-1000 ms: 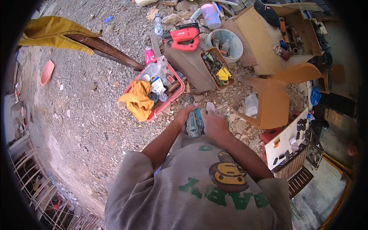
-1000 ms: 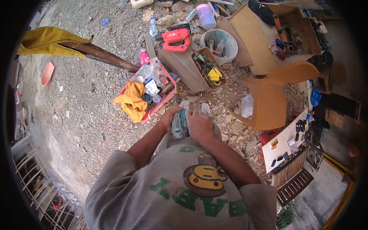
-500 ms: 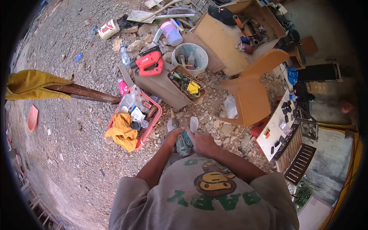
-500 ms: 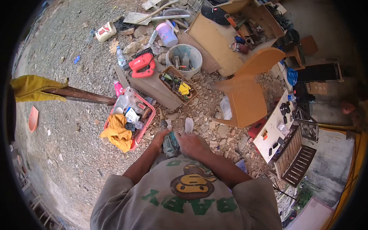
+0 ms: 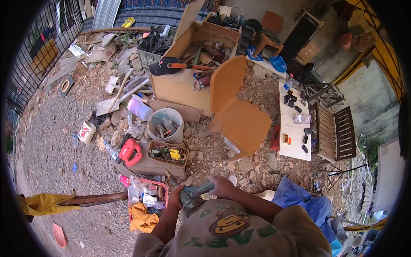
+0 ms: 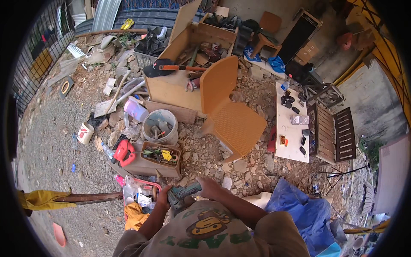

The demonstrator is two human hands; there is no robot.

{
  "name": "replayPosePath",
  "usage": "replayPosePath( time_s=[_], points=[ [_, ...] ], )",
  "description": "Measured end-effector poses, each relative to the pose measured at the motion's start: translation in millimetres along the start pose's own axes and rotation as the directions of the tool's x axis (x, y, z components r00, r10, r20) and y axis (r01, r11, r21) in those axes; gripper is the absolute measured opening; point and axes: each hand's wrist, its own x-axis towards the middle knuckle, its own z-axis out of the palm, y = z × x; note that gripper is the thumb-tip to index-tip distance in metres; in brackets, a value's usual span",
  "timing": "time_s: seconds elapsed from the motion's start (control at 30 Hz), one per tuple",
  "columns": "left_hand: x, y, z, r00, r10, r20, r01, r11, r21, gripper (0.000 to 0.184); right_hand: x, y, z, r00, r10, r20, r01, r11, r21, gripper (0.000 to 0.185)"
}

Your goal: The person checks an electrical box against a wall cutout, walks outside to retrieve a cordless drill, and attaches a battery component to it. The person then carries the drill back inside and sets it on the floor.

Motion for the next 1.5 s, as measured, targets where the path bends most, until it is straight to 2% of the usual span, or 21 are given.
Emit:
replayPosePath(
  time_s=[0.07,0.1,0.23,0.33,0.37,0.47,0.5,0.53,0.57,0.6,0.63,0.67,0.7,0.87,0.93,0.97,1.1,1.2,1.23,1.37,1.5],
  points=[
    [13.5,1.9,20.4,1.000,0.029,-0.011,-0.028,0.998,0.058,0.030,-18.6,24.6,-20.6,0.990,0.142,-0.009,-0.135,0.956,0.261,0.070],
    [20.8,2.3,31.7,0.999,0.042,-0.001,-0.041,0.996,0.083,0.030,-26.0,41.6,-25.0,0.982,0.187,-0.006,-0.157,0.842,0.517,0.066],
    [57.1,-8.2,86.9,0.999,-0.016,0.030,0.011,0.989,0.145,0.029,-53.9,89.4,-55.6,0.980,0.176,-0.090,-0.038,0.613,0.789,0.066],
    [92.2,-32.4,133.7,0.994,-0.037,0.099,0.016,0.977,0.212,0.029,-56.4,141.0,-56.7,0.964,0.124,-0.236,0.100,0.650,0.753,0.065],
    [101.4,-45.9,151.0,0.992,-0.053,0.118,0.024,0.972,0.235,0.031,-60.2,160.4,-57.9,0.928,0.137,-0.346,0.166,0.681,0.714,0.051],
    [112.6,-96.3,202.5,0.980,-0.153,0.128,0.111,0.951,0.288,0.032,-95.7,217.5,-89.8,0.954,0.167,-0.248,0.052,0.724,0.688,0.036],
    [120.2,-114.5,216.5,0.971,-0.204,0.129,0.161,0.946,0.281,0.032,-111.2,231.9,-96.7,0.938,0.220,-0.269,0.063,0.653,0.755,0.028],
    [132.1,-128.8,238.7,0.960,-0.237,0.151,0.190,0.944,0.269,0.031,-129.3,241.0,-115.5,0.945,0.296,-0.139,-0.066,0.590,0.805,0.029],
    [130.8,-143.5,269.5,0.955,-0.291,0.064,0.262,0.923,0.281,0.030,-146.1,254.7,-129.5,0.937,0.348,-0.005,-0.191,0.526,0.829,0.030],
    [127.4,-160.1,296.9,0.944,-0.329,-0.024,0.323,0.906,0.272,0.029,-152.6,291.4,-120.0,0.949,0.316,0.000,-0.176,0.529,0.830,0.030],
    [145.5,-181.9,295.5,0.946,-0.323,0.031,0.302,0.912,0.278,0.030,-166.4,306.4,-133.4,0.938,0.344,0.043,-0.237,0.545,0.804,0.030],
    [167.2,-206.7,287.0,0.936,-0.348,0.048,0.321,0.902,0.289,0.029,-177.5,323.5,-138.6,0.931,0.362,0.048,-0.227,0.470,0.853,0.029],
    [186.3,-220.9,289.5,0.922,-0.381,0.060,0.347,0.887,0.305,0.027,-188.3,343.9,-139.5,0.938,0.346,-0.012,-0.167,0.483,0.860,0.030],
    [176.9,-219.5,375.6,0.900,-0.434,0.030,0.395,0.844,0.364,0.032,-197.7,354.7,-182.9,0.896,0.405,-0.181,-0.097,0.576,0.811,0.031],
    [196.0,-215.2,382.2,0.896,-0.439,0.067,0.388,0.847,0.362,0.035,-186.7,352.5,-185.2,0.847,0.448,-0.287,-0.065,0.622,0.780,0.027],
    [219.1,-215.8,371.7,0.882,-0.460,0.103,0.401,0.847,0.349,0.036,-182.5,344.4,-194.9,0.844,0.468,-0.261,-0.071,0.581,0.811,0.029],
    [241.9,-213.4,368.3,0.898,-0.416,0.145,0.334,0.857,0.392,0.039,-173.4,332.8,-222.9,0.836,0.437,-0.333,-0.084,0.700,0.709,0.028],
    [203.4,-203.5,418.4,0.890,-0.438,0.126,0.342,0.824,0.451,0.038,-158.4,378.8,-212.1,0.858,0.292,-0.422,0.008,0.815,0.579,0.027],
    [214.1,-208.3,419.0,0.905,-0.408,0.123,0.318,0.838,0.443,0.038,-156.6,392.2,-217.3,0.896,0.290,-0.336,-0.069,0.838,0.541,0.027],
    [276.1,-237.0,407.1,0.913,-0.407,0.043,0.358,0.844,0.400,0.036,-141.8,410.5,-256.6,0.908,0.247,-0.338,-0.060,0.875,0.480,0.030],
    [304.1,-227.0,443.8,0.909,-0.409,0.079,0.371,0.880,0.296,0.030,-113.7,438.0,-298.9,0.939,0.214,-0.268,-0.074,0.890,0.450,0.031]
  ],
)
